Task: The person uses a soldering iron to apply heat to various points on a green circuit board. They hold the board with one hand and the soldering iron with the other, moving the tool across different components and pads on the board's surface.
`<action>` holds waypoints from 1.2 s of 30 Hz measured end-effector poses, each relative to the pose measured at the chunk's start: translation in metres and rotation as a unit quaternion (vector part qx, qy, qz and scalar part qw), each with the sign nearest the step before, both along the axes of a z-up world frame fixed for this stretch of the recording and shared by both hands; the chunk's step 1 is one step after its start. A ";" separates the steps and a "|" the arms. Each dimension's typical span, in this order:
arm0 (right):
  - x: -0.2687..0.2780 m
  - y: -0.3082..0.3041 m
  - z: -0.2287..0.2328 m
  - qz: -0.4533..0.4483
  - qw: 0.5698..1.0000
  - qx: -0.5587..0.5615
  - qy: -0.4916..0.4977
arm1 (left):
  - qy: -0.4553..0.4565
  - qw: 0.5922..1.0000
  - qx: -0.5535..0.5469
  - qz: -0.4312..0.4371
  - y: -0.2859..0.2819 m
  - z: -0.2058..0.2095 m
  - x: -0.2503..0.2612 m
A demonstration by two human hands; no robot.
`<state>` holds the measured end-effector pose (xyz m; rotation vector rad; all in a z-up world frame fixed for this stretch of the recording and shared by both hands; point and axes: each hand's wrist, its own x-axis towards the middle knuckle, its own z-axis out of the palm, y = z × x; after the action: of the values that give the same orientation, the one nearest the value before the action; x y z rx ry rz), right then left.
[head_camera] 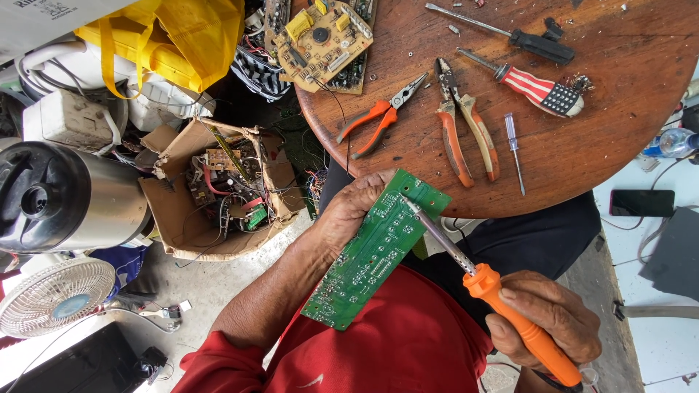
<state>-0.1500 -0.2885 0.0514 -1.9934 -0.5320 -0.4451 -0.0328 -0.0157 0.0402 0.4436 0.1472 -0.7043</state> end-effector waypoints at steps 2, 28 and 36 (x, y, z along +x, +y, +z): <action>-0.005 -0.013 -0.006 -0.002 1.000 -0.012 0.008 | 0.010 1.000 0.010 -0.004 0.003 -0.006 0.000; -0.017 -0.097 -0.044 0.121 0.987 -0.071 0.084 | -0.096 0.987 0.050 -0.121 0.018 -0.012 0.014; -0.011 -0.032 -0.002 -0.019 1.000 -0.019 0.005 | -0.108 0.987 0.086 -0.082 0.007 0.011 0.013</action>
<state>-0.1614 -0.3207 0.0490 -2.0438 -0.5015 -0.4512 -0.0199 -0.0085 0.0515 0.6996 -0.0339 -0.8032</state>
